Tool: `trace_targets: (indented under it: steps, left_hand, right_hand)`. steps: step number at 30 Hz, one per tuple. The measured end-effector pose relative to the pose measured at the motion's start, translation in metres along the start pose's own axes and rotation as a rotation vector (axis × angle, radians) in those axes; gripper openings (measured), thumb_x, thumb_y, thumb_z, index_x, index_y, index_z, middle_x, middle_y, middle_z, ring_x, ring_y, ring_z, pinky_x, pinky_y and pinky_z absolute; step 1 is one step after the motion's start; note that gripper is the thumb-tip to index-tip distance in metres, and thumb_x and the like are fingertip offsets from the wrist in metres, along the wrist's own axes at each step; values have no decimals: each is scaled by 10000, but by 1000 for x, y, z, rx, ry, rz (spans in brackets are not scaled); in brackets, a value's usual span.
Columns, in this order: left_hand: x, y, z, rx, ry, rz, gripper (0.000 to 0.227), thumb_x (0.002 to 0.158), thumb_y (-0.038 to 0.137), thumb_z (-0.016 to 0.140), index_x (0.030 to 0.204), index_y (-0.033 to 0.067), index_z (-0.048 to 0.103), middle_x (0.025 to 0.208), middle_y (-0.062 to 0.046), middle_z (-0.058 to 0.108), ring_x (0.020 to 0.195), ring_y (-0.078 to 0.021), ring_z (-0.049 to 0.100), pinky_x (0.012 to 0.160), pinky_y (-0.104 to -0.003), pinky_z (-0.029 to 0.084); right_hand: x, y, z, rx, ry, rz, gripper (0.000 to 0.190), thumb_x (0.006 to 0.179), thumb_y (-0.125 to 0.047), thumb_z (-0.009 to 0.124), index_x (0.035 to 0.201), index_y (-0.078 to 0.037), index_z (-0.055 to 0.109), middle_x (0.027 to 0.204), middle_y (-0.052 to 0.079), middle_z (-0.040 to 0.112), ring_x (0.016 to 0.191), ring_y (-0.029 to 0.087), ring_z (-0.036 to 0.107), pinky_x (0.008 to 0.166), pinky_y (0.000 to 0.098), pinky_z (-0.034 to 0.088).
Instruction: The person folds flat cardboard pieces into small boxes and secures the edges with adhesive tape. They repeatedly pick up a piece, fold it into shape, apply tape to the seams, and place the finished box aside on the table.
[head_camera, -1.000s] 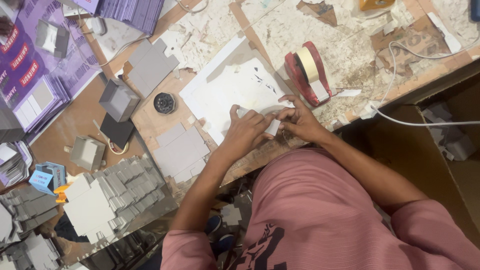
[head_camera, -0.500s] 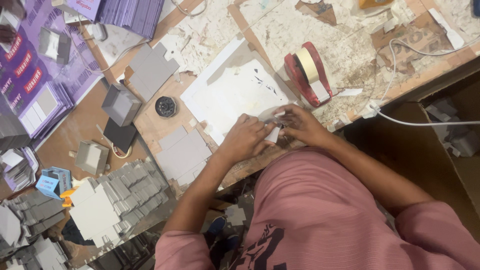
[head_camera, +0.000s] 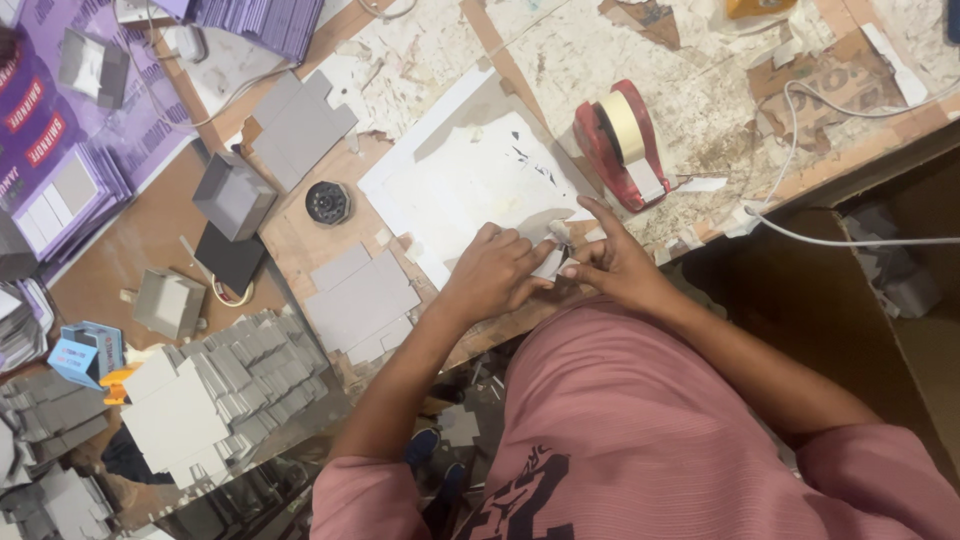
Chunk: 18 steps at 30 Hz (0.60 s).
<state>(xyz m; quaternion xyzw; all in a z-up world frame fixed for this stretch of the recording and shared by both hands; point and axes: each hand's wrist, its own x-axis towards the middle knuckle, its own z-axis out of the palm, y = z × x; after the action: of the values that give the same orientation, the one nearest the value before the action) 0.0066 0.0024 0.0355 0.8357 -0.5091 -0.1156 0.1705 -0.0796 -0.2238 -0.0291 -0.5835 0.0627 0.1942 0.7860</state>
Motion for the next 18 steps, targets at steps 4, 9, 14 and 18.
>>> trace_targets:
  steps: [4,9,14,18]
  left_hand:
    - [-1,1,2,3,-2,-13,567,934,422,685,1367,59,632,870,-44,631,874,-221,568,863,-392,388]
    - [-2,-1,3,22,-11,-7,550,932,381,681,1379,67,627,887,-39,644,902,-214,579,871,-391,387]
    - [-1,-1,4,9,-17,-7,555,937,381,685,1384,58,622,882,-40,648,898,-210,579,871,-394,386]
    - [-1,-2,5,5,-25,-13,572,917,370,703,1390,62,611,898,-40,661,903,-209,583,875,-389,386]
  right_hand:
    - [4,-5,3,-36,-16,6,926,918,-40,719,1632,-110,133,821,61,692,721,78,634,615,220,493]
    - [7,-11,4,-114,4,71,907,898,-83,741,1606,-113,175,765,38,666,608,58,565,498,221,440]
    - [6,-14,4,-97,-5,61,867,894,-73,741,1575,-97,205,756,26,669,612,54,573,498,217,439]
    - [7,-11,6,-125,19,69,803,889,-86,759,1534,-72,281,724,8,645,607,44,568,513,210,437]
